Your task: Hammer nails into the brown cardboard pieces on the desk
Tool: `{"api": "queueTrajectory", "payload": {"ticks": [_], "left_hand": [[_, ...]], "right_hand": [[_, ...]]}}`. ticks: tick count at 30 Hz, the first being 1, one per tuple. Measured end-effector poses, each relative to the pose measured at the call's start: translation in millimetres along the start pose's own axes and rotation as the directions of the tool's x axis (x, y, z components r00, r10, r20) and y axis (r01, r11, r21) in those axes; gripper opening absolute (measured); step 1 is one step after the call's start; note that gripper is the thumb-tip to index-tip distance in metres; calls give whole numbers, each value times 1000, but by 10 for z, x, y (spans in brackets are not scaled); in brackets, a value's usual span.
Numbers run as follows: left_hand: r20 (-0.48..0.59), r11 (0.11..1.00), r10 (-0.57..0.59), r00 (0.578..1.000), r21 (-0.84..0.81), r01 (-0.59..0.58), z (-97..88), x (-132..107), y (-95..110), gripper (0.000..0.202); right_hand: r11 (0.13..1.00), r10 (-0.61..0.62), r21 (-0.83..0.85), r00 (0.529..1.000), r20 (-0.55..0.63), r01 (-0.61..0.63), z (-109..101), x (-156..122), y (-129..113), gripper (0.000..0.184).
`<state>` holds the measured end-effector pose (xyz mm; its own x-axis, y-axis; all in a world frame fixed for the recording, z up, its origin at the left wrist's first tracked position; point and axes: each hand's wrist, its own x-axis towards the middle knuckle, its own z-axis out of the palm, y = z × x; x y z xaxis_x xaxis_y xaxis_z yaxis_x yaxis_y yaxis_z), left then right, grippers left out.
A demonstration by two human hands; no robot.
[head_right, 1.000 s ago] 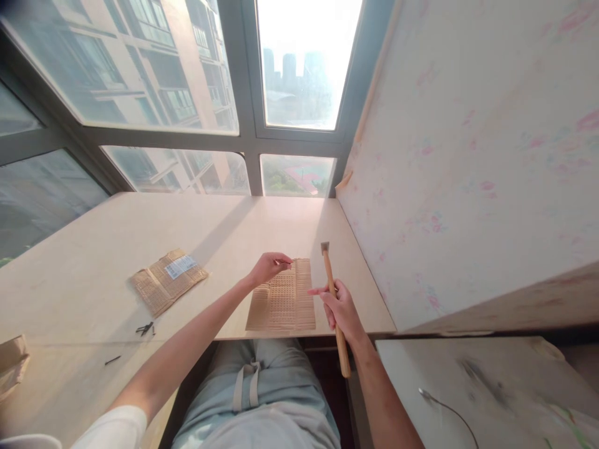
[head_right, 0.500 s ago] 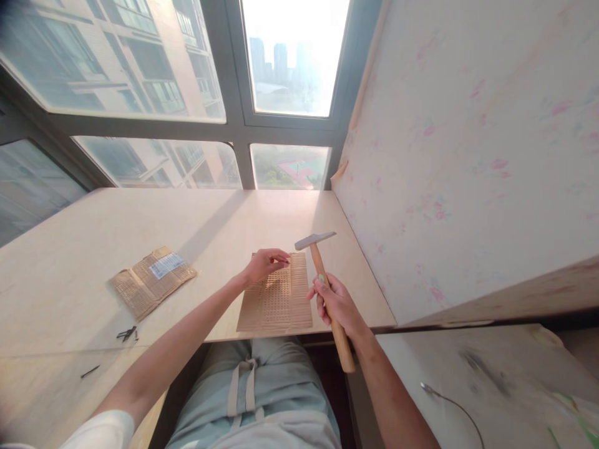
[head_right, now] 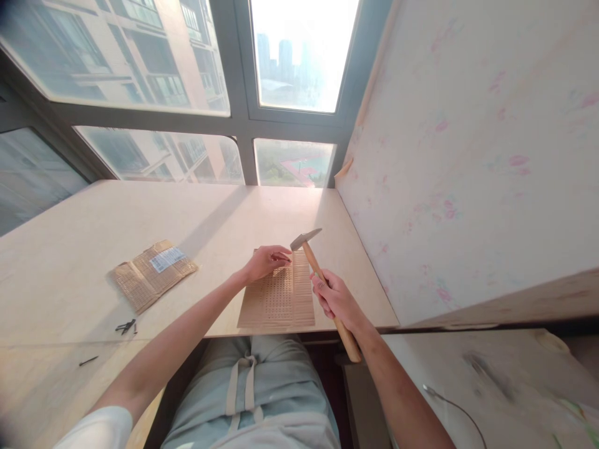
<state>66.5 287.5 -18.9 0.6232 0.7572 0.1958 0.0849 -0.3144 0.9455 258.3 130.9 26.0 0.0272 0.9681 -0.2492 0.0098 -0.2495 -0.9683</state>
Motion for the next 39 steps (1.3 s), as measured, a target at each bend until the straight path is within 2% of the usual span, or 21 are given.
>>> {"api": "queueTrajectory", "payload": {"ticks": [14,21,26,32,35,39], "left_hand": [[3,998,13,1000,55,-13,23,-13,24,23],[13,995,19,1000,96,-20,48,-42,9,21],[-16,987,2,1000,160,1,38,-59,33,29],[-22,976,-8,1000,217,13,32,-53,24,42],[-26,974,-7,1000,226,13,39,-49,-11,43],[-38,984,-14,999,175,21,41,-50,-53,43]], "right_hand": [[999,-21,-34,1000,15,21,-8,14,57,36],[964,3,-265,1000,9,0,-28,-49,-22,38],[910,39,-414,999,37,-21,-62,-94,-88,37],[781,3,-624,999,51,29,-75,-47,-106,32],[753,-24,-655,998,59,57,-69,-23,-79,31],[772,-66,-631,997,46,81,-48,-13,-55,30]]}}
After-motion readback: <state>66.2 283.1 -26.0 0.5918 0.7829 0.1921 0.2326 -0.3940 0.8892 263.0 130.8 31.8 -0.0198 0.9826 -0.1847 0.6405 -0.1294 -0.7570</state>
